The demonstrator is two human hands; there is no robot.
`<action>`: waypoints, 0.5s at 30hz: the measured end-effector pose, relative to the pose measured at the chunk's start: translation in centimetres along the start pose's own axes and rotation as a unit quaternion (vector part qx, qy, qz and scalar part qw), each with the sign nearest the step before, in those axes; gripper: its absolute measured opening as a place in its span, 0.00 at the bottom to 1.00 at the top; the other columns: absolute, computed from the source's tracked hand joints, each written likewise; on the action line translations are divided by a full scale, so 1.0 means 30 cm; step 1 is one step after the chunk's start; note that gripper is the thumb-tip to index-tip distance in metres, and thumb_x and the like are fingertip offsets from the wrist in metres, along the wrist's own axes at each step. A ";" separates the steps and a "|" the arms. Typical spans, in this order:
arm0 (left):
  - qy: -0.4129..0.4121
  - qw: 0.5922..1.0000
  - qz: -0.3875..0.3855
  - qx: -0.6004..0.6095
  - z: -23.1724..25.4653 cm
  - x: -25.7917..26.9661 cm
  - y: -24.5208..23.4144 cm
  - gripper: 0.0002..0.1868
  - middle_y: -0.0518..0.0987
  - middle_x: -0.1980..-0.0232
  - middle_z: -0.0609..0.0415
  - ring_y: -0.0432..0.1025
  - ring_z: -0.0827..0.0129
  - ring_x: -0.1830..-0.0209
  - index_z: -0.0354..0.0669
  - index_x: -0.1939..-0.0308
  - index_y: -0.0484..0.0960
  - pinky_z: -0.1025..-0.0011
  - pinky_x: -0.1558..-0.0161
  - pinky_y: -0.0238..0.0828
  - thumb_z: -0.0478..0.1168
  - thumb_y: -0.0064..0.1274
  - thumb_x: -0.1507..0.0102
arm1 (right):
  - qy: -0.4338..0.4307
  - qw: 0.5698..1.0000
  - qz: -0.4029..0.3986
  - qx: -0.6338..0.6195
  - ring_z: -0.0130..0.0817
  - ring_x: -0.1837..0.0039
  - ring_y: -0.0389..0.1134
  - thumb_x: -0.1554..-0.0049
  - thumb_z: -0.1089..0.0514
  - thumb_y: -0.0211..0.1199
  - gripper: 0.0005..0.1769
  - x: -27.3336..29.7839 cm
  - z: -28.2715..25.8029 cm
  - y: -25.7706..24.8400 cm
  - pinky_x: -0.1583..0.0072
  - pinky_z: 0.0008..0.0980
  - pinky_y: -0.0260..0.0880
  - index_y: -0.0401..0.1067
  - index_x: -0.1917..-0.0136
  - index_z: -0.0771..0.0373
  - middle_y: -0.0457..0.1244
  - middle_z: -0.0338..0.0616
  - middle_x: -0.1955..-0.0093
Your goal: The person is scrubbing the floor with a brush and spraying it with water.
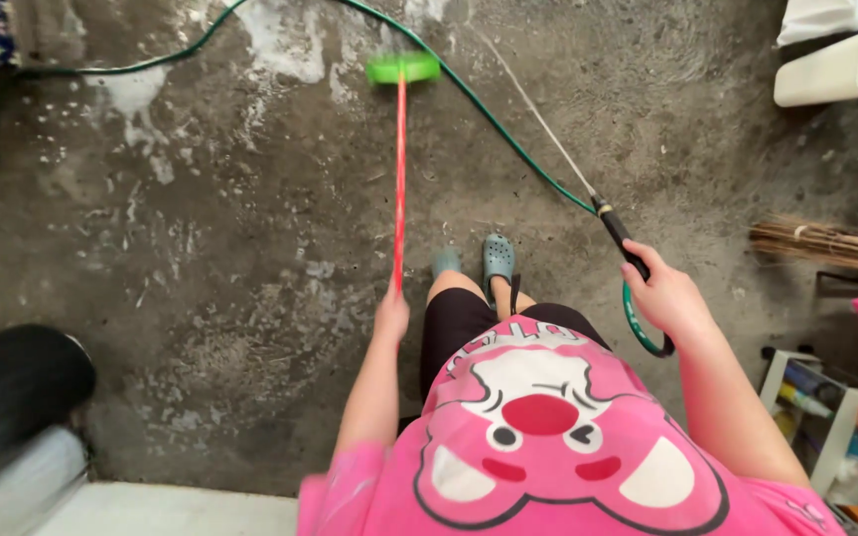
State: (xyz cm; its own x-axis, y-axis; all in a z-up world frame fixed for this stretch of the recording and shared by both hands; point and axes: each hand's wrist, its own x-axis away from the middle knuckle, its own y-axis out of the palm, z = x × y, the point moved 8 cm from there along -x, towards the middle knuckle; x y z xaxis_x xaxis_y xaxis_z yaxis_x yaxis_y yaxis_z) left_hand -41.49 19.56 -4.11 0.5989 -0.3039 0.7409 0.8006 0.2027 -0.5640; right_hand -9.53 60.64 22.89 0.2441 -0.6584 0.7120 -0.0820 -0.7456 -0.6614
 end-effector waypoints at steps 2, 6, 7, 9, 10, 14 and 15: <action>0.016 1.000 0.013 -0.003 0.131 -0.244 -0.011 0.30 0.79 0.46 0.31 0.74 0.38 0.45 0.73 0.22 0.58 0.50 0.46 0.72 0.46 0.39 0.30 | -0.006 1.000 0.008 0.000 0.60 0.45 0.71 0.37 0.41 0.56 0.27 -0.076 -0.063 -0.010 0.44 0.50 0.70 0.64 0.25 0.39 0.70 0.60 0.50; 0.020 0.999 0.025 0.041 0.335 -0.370 -0.199 0.30 0.80 0.43 0.36 0.76 0.42 0.43 0.67 0.23 0.61 0.54 0.44 0.73 0.46 0.42 0.30 | 0.017 1.000 -0.002 -0.014 0.61 0.46 0.72 0.37 0.41 0.56 0.27 -0.116 -0.195 -0.028 0.44 0.51 0.71 0.65 0.25 0.39 0.70 0.61 0.52; 0.026 0.998 0.027 0.040 0.280 -0.377 -0.242 0.30 0.80 0.43 0.36 0.76 0.42 0.43 0.67 0.23 0.61 0.54 0.44 0.73 0.46 0.42 0.30 | 0.015 1.000 0.003 -0.018 0.61 0.46 0.72 0.37 0.41 0.56 0.27 -0.145 -0.207 -0.023 0.44 0.51 0.71 0.65 0.25 0.39 0.70 0.61 0.52; 0.110 0.977 -0.051 0.177 0.208 -0.374 -0.289 0.26 0.66 0.62 0.52 0.61 0.66 0.67 0.62 0.23 0.64 0.67 0.68 0.57 0.44 0.44 0.27 | 0.031 0.999 0.010 -0.032 0.61 0.46 0.72 0.37 0.40 0.56 0.28 -0.190 -0.216 -0.015 0.44 0.50 0.71 0.65 0.25 0.39 0.70 0.61 0.51; 0.113 0.976 -0.053 0.176 0.249 -0.261 -0.433 0.26 0.66 0.62 0.52 0.61 0.66 0.67 0.62 0.23 0.64 0.67 0.68 0.57 0.44 0.44 0.27 | 0.033 0.999 0.013 -0.034 0.61 0.46 0.72 0.37 0.40 0.56 0.28 -0.191 -0.228 -0.026 0.44 0.50 0.71 0.65 0.25 0.39 0.70 0.61 0.51; -0.101 0.947 -0.167 0.254 0.452 -0.135 -0.706 0.35 0.60 0.81 0.61 0.54 0.77 0.89 0.76 0.22 0.59 0.72 0.86 0.50 0.42 0.46 0.32 | 0.043 0.998 0.008 -0.036 0.61 0.43 0.71 0.39 0.39 0.57 0.29 -0.207 -0.274 -0.089 0.42 0.49 0.70 0.65 0.25 0.39 0.70 0.60 0.48; -0.077 0.971 -0.148 0.170 0.478 -0.154 -0.751 0.37 0.61 0.81 0.58 0.55 0.74 0.89 0.76 0.21 0.57 0.70 0.86 0.50 0.42 0.47 0.32 | 0.057 0.998 -0.010 -0.037 0.60 0.42 0.71 0.39 0.39 0.58 0.29 -0.195 -0.270 -0.094 0.41 0.49 0.70 0.65 0.25 0.38 0.70 0.60 0.47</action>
State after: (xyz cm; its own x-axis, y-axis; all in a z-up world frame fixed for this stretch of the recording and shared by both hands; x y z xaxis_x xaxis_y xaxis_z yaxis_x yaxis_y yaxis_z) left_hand -61.99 29.74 10.40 0.3156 -0.2582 0.9131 0.8834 0.4312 -0.1834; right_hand -18.54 65.77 22.50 0.1352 -0.6477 0.7498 -0.1506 -0.7614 -0.6306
